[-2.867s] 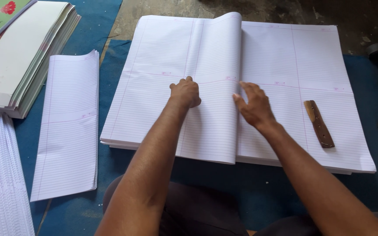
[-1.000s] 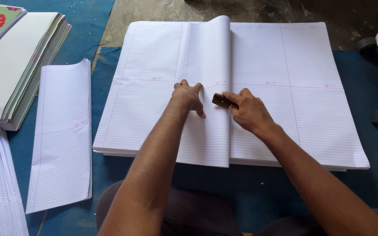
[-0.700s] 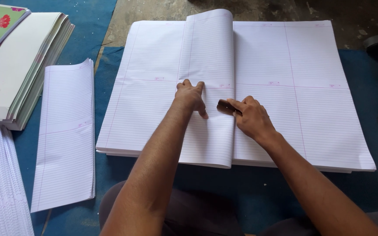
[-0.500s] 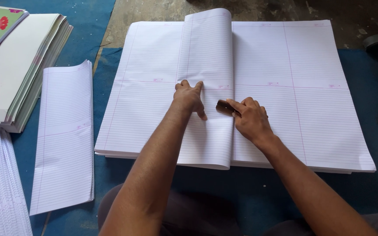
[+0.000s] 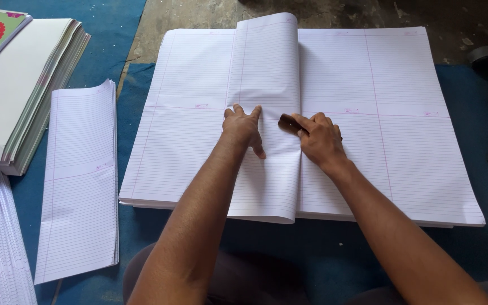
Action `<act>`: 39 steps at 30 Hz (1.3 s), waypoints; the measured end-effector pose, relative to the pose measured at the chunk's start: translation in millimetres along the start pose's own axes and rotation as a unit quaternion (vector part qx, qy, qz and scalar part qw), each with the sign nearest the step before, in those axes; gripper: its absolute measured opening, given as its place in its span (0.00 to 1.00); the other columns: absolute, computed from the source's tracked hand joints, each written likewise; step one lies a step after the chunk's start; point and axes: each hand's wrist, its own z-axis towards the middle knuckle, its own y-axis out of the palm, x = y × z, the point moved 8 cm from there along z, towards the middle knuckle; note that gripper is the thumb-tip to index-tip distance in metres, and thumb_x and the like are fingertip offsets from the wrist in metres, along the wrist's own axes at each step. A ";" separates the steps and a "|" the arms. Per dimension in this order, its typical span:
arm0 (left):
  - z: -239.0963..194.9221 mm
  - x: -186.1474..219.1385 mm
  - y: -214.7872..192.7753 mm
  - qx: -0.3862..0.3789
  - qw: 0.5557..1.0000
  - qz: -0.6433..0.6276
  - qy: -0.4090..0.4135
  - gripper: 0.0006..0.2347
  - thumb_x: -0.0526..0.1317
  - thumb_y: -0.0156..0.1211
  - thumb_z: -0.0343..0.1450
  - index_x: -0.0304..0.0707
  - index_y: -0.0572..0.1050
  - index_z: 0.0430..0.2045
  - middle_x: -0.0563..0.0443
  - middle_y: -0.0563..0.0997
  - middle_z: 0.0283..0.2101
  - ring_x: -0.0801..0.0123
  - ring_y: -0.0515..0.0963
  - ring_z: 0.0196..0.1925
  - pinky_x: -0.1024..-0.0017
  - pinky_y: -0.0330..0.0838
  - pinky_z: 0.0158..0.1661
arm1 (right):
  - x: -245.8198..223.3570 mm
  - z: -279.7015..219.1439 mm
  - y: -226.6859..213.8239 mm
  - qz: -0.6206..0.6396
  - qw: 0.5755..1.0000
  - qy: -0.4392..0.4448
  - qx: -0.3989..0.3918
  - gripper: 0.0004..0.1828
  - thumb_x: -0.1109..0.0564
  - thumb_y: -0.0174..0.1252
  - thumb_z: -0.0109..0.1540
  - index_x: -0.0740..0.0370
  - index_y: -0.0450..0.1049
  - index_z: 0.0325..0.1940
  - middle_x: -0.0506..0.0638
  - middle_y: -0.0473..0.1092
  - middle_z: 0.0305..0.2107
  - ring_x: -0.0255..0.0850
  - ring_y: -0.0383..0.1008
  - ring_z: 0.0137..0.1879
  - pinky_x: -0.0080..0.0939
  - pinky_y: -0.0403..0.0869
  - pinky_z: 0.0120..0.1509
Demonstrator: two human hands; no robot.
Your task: The person folds large lined paper sheets in half and presses the crease with a small wooden tool. They repeat this process for multiple sheets, stacking the folded sheets to the left.
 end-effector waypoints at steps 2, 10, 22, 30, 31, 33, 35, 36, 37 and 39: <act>0.2 -0.5 1.0 -0.002 1.000 -0.011 -0.003 0.60 0.57 0.84 0.47 0.66 0.43 0.74 0.28 0.44 0.75 0.33 0.51 0.74 0.55 0.70 0.62 | 1.5 7.9 -0.6 0.008 1.000 0.007 -0.001 0.23 0.55 0.55 0.66 0.44 0.71 0.67 0.47 0.67 0.38 0.39 0.67 0.47 0.46 0.66 0.59; 0.7 1.8 -0.7 -0.012 1.000 0.004 0.004 0.61 0.58 0.84 0.47 0.62 0.44 0.74 0.26 0.44 0.75 0.29 0.47 0.74 0.52 0.65 0.64 | 10.4 42.8 -1.5 0.014 0.999 0.034 -0.009 0.24 0.54 0.55 0.66 0.42 0.70 0.67 0.48 0.67 0.42 0.40 0.67 0.52 0.46 0.70 0.62; -2.6 5.2 -6.5 -0.013 0.999 0.024 0.017 0.62 0.58 0.84 0.46 0.58 0.45 0.74 0.23 0.47 0.74 0.27 0.51 0.73 0.49 0.63 0.65 | 25.8 86.0 2.3 0.013 0.999 0.046 -0.002 0.25 0.53 0.56 0.66 0.41 0.69 0.68 0.51 0.67 0.45 0.41 0.68 0.54 0.47 0.71 0.64; -2.1 6.3 -6.6 -0.026 0.999 0.038 0.017 0.62 0.59 0.84 0.46 0.58 0.44 0.74 0.22 0.47 0.73 0.28 0.53 0.72 0.49 0.67 0.63 | 28.2 111.0 -2.9 0.013 0.997 0.080 -0.005 0.24 0.53 0.55 0.66 0.40 0.69 0.68 0.50 0.66 0.47 0.43 0.68 0.57 0.47 0.70 0.66; -2.8 6.5 -6.7 -0.025 0.999 0.037 0.018 0.62 0.59 0.84 0.46 0.58 0.44 0.74 0.22 0.47 0.73 0.27 0.53 0.72 0.49 0.68 0.62 | 27.4 113.2 -4.5 0.017 0.997 0.082 -0.003 0.24 0.53 0.55 0.66 0.40 0.69 0.68 0.50 0.66 0.48 0.42 0.68 0.57 0.47 0.70 0.66; -3.3 5.5 -7.8 -0.027 0.999 0.032 0.017 0.62 0.59 0.84 0.47 0.58 0.44 0.74 0.22 0.47 0.73 0.27 0.53 0.72 0.50 0.70 0.61 | 24.7 117.2 -7.1 0.024 0.996 0.084 0.000 0.25 0.53 0.56 0.66 0.40 0.68 0.68 0.49 0.66 0.48 0.42 0.68 0.57 0.48 0.70 0.67; -3.8 5.4 -7.6 -0.031 0.999 0.022 0.014 0.61 0.58 0.84 0.47 0.59 0.43 0.74 0.22 0.45 0.74 0.27 0.52 0.72 0.50 0.71 0.60 | 24.6 120.5 -7.7 0.028 0.994 0.102 -0.009 0.25 0.53 0.55 0.66 0.38 0.68 0.69 0.50 0.66 0.49 0.42 0.68 0.58 0.47 0.71 0.66; -4.2 5.5 -8.2 -0.030 0.999 0.020 0.014 0.61 0.58 0.84 0.47 0.59 0.44 0.74 0.23 0.45 0.74 0.27 0.52 0.72 0.51 0.70 0.61 | 24.4 122.6 -8.3 0.030 0.993 0.112 -0.013 0.25 0.53 0.55 0.66 0.38 0.67 0.69 0.50 0.65 0.50 0.42 0.68 0.58 0.46 0.71 0.66; -5.0 5.4 -8.5 -0.029 0.999 0.018 0.014 0.61 0.57 0.85 0.46 0.59 0.44 0.74 0.23 0.45 0.74 0.27 0.52 0.72 0.51 0.69 0.61 | 23.7 124.6 -8.9 0.031 0.993 0.117 -0.016 0.25 0.53 0.55 0.66 0.37 0.67 0.69 0.50 0.65 0.50 0.42 0.67 0.58 0.46 0.71 0.66; -6.4 6.1 -10.0 -0.025 0.999 0.024 0.018 0.62 0.57 0.85 0.46 0.58 0.44 0.74 0.22 0.46 0.73 0.27 0.53 0.72 0.52 0.69 0.62 | 23.1 128.8 -10.8 0.034 0.991 0.127 -0.021 0.26 0.53 0.54 0.67 0.37 0.67 0.69 0.50 0.65 0.51 0.42 0.67 0.58 0.46 0.71 0.67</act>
